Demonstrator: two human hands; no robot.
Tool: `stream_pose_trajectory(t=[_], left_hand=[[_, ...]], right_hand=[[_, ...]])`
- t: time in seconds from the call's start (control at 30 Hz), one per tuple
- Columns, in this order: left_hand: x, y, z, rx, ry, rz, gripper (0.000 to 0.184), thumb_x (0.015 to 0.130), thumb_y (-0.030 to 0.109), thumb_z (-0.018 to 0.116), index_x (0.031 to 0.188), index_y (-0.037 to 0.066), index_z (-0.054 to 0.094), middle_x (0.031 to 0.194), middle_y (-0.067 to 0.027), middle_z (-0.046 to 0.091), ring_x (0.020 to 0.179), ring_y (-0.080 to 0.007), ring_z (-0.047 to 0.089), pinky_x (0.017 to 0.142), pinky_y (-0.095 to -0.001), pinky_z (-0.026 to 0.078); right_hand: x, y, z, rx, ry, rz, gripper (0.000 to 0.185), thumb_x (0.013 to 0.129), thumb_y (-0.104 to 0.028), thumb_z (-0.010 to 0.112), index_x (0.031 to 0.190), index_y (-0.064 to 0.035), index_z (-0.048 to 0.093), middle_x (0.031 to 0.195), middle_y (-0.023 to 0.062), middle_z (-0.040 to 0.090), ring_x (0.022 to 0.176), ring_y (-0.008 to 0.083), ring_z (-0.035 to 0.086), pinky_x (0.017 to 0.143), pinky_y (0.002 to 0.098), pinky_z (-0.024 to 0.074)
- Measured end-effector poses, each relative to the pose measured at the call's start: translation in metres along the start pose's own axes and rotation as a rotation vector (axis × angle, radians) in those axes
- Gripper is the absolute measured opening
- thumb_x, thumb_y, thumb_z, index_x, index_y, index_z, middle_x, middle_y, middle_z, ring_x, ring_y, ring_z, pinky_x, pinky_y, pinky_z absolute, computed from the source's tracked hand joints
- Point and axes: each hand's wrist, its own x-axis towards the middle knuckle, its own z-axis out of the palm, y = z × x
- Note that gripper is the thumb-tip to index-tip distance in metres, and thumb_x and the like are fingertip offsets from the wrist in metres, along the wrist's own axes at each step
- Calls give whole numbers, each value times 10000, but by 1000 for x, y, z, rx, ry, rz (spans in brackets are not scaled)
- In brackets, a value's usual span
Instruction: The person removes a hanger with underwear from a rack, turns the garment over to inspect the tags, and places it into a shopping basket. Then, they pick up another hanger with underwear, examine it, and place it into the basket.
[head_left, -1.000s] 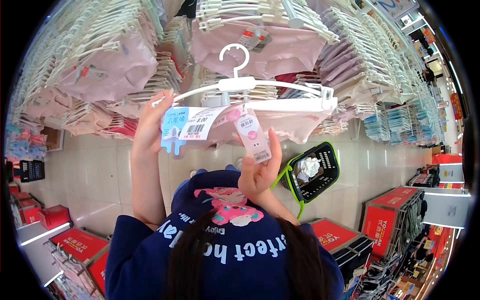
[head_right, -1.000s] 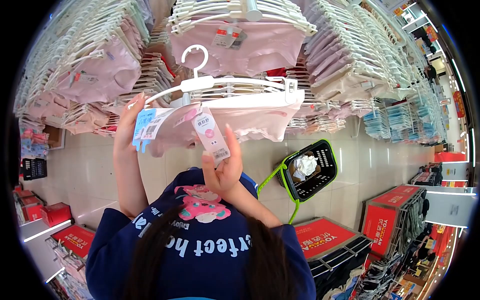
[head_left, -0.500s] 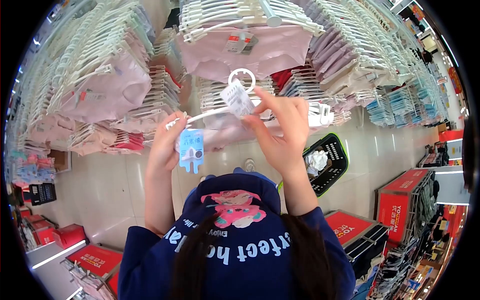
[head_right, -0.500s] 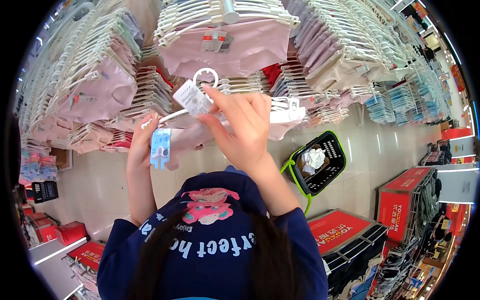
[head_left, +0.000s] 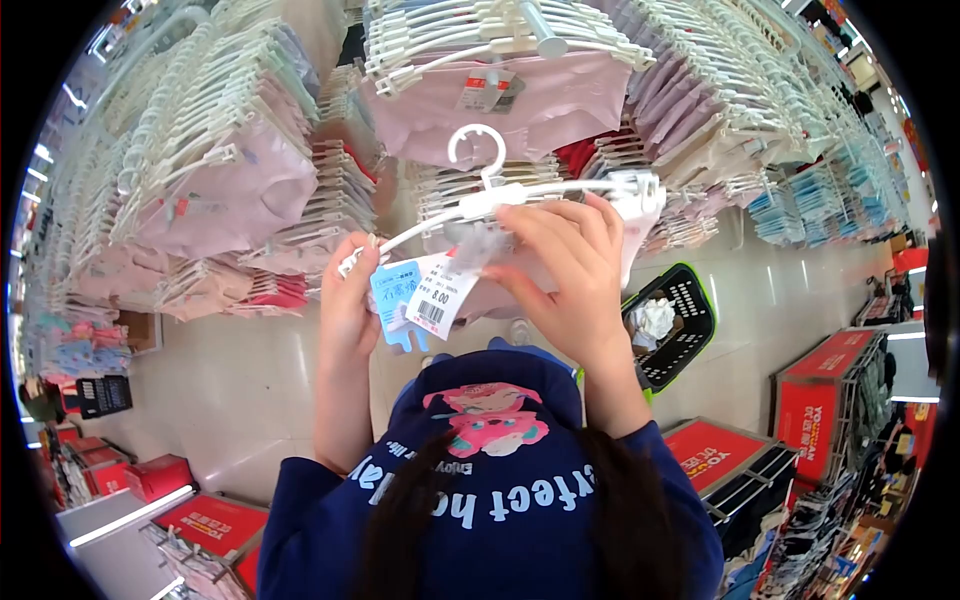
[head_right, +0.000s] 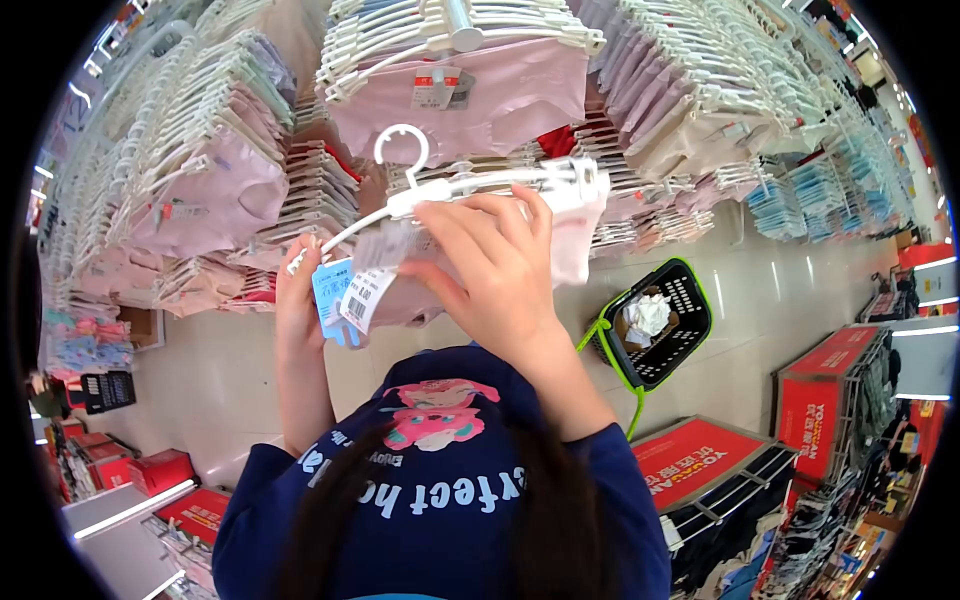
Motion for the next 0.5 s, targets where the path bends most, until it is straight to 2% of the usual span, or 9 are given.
stream_pose_trajectory(t=[0.03, 0.07, 0.17, 0.2, 0.3, 0.33, 0.5], left_hand=[[-1, 1, 2, -17, -13, 19, 113, 861, 153, 473, 827, 46, 457, 727, -9, 531, 618, -46, 523, 538, -197, 444], [-2, 1, 0, -42, -25, 37, 122, 868, 158, 458, 823, 46, 441, 744, -25, 541, 647, -66, 540, 569, -207, 457], [-4, 2, 8, -20, 17, 96, 131, 872, 163, 450, 816, 45, 433, 756, -28, 537, 652, -71, 539, 575, -206, 455], [-5, 3, 6, -23, -12, 98, 136, 875, 160, 443, 806, 44, 428, 761, -31, 527, 651, -77, 540, 571, -208, 454], [-5, 6, 3, 29, -29, 108, 128, 876, 157, 439, 819, 43, 425, 753, -29, 516, 653, -78, 540, 570, -214, 459], [-7, 7, 8, 23, -4, 115, 126, 879, 166, 433, 837, 48, 421, 745, -25, 509, 650, -75, 538, 570, -221, 466], [-11, 8, 11, 38, 72, 77, 125, 886, 174, 416, 842, 57, 406, 735, -24, 499, 641, -72, 532, 547, -227, 469]], right_hand=[[0, -1, -2, -12, -34, -7, 441, 571, -189, 708, 982, -90, 582, 888, -16, 593, 837, 160, 499, 879, 360, 282], [-2, 0, -1, 22, -63, -9, 428, 584, -223, 691, 989, -129, 588, 935, -25, 582, 887, 160, 495, 946, 412, 222], [3, -1, -7, -37, -126, -109, 421, 600, -248, 671, 1003, -160, 588, 970, -24, 567, 893, 165, 492, 961, 443, 196], [2, 1, -10, -28, -206, -110, 445, 616, -268, 654, 1050, -223, 571, 1015, -25, 538, 940, 176, 480, 983, 491, 151], [2, 5, -12, -50, -277, -153, 482, 628, -268, 645, 1098, -273, 538, 1041, -22, 511, 999, 189, 455, 986, 536, 121], [3, 5, -14, -83, -331, -158, 510, 637, -293, 638, 1129, -314, 504, 1059, -17, 493, 1041, 203, 432, 969, 591, 96], [7, 14, -18, 5, -349, -241, 520, 615, -413, 637, 1111, -321, 511, 1034, 1, 495, 1035, 220, 435, 931, 647, 82]])
